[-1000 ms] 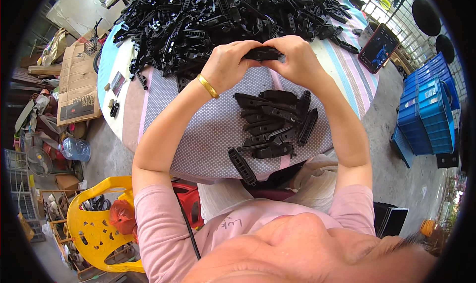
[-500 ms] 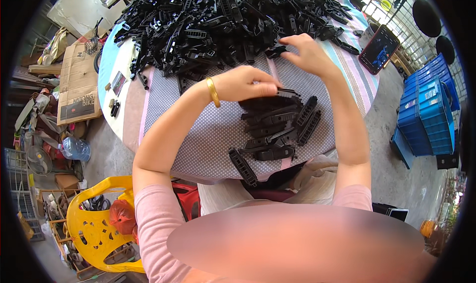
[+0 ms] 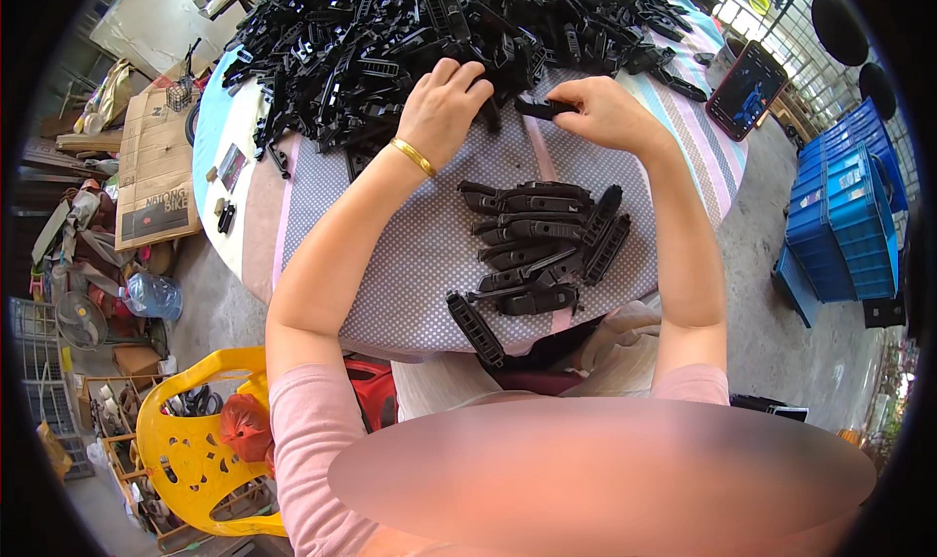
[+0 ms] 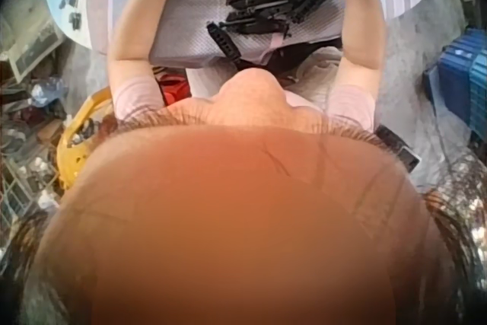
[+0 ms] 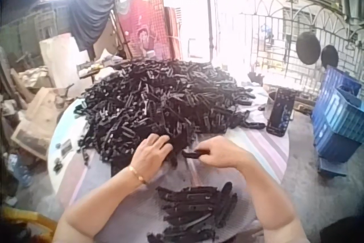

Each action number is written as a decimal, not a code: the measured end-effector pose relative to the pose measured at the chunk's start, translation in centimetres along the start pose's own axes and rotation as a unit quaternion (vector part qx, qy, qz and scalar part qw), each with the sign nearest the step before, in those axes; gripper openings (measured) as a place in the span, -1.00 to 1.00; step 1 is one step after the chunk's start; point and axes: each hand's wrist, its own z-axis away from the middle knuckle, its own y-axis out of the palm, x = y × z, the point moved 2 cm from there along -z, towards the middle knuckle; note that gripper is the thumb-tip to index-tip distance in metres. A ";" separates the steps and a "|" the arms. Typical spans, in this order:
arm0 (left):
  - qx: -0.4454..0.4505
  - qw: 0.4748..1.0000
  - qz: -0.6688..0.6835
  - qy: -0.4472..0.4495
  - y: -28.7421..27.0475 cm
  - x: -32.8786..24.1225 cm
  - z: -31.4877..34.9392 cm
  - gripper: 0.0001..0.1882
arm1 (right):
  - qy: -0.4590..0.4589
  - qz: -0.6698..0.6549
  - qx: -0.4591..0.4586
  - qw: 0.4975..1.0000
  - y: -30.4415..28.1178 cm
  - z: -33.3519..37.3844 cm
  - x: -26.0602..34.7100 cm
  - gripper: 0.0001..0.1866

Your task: Sorting and organizing black hair clips into groups on a table.

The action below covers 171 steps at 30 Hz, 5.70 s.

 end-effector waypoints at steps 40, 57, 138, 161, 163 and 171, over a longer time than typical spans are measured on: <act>-0.014 0.808 0.503 -0.305 -3.3 -1.0 -0.4 -0.68 | -0.110 -0.126 -0.170 0.971 0.9 0.4 4.3 -0.58; 0.383 0.769 0.487 -0.156 -1.4 -1.6 0.0 -0.70 | -0.073 0.112 -0.333 0.933 0.7 -2.5 -5.3 -0.65; -0.036 0.988 0.119 -0.096 -2.5 -0.5 -0.1 -0.70 | 0.004 0.143 -0.088 0.986 0.7 -0.5 -2.8 -0.68; -0.051 0.742 0.558 -0.368 -1.0 -1.8 0.4 -0.62 | -0.196 -0.036 -0.287 0.937 1.3 0.1 4.4 -0.66; -0.048 0.687 0.615 -0.385 -1.0 -2.2 0.4 -0.60 | -0.216 -0.006 -0.302 0.928 1.2 0.3 4.5 -0.65; -0.080 0.574 0.695 -0.425 -0.9 -1.5 0.7 -0.59 | -0.196 -0.024 -0.267 0.943 1.5 0.4 5.0 -0.63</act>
